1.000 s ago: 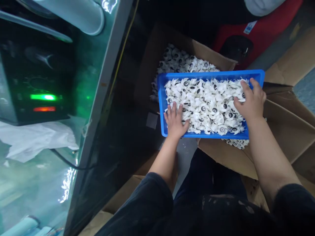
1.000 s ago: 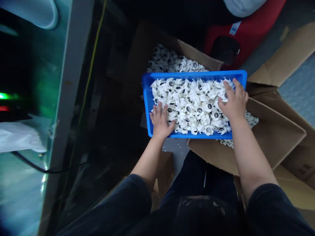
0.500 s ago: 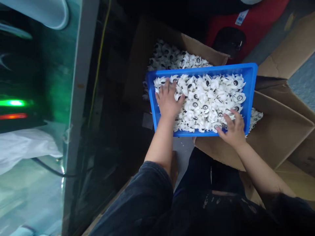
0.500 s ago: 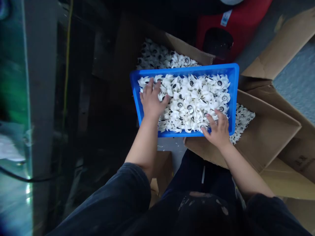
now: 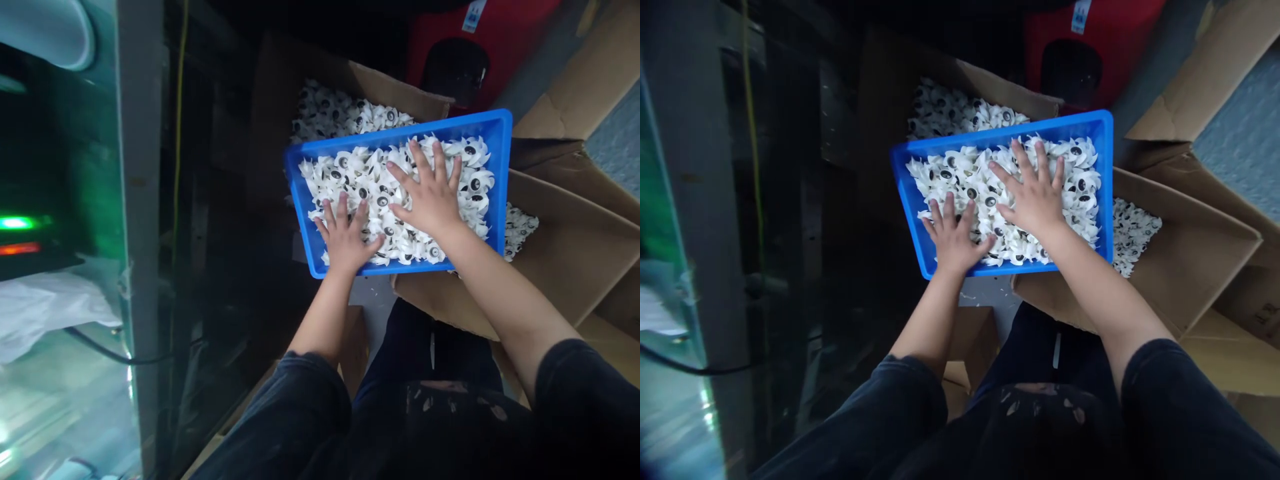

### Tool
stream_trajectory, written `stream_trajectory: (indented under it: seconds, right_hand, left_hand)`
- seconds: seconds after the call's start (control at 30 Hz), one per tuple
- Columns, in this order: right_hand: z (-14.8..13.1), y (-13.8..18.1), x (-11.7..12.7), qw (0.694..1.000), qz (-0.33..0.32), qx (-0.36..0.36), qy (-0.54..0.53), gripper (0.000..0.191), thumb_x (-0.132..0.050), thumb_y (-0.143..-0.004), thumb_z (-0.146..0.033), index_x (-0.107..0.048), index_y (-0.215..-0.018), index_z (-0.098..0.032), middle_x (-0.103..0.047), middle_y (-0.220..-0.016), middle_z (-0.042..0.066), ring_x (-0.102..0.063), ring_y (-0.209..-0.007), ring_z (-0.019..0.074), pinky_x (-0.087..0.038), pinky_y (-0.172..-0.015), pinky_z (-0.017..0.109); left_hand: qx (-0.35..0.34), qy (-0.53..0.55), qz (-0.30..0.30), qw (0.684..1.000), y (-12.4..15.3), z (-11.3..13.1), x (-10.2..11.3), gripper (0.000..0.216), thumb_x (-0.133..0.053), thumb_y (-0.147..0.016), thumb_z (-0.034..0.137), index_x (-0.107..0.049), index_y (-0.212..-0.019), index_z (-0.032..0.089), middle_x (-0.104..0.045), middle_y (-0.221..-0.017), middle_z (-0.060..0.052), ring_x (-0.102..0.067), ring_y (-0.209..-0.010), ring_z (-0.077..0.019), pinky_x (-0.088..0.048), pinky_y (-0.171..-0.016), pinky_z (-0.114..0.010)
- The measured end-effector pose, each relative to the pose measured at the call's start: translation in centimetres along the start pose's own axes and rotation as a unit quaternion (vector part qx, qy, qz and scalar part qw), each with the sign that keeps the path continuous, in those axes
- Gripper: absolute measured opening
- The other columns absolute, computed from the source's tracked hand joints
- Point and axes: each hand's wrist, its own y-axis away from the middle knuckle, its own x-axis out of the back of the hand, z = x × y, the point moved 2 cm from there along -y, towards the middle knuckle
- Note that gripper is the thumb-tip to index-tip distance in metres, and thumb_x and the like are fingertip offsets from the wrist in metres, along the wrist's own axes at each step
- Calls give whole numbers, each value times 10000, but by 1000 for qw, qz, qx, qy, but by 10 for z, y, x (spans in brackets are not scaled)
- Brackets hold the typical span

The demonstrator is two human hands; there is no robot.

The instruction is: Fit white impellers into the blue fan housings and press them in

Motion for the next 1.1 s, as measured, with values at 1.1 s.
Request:
stream_trajectory:
  seconds: [1.1]
  right_hand:
    - [105, 285, -71, 956, 218, 26, -192, 407, -584, -880, -513, -556, -1285, -477, -400, -1462, -35, -422, -1353, 288, -233, -1178, 604]
  left_hand:
    - [-131, 39, -120, 983, 110, 82, -91, 865, -648, -557, 761, -445, -1372, 559, -528, -1416, 23, -204, -1506, -405, -86, -1225, -643]
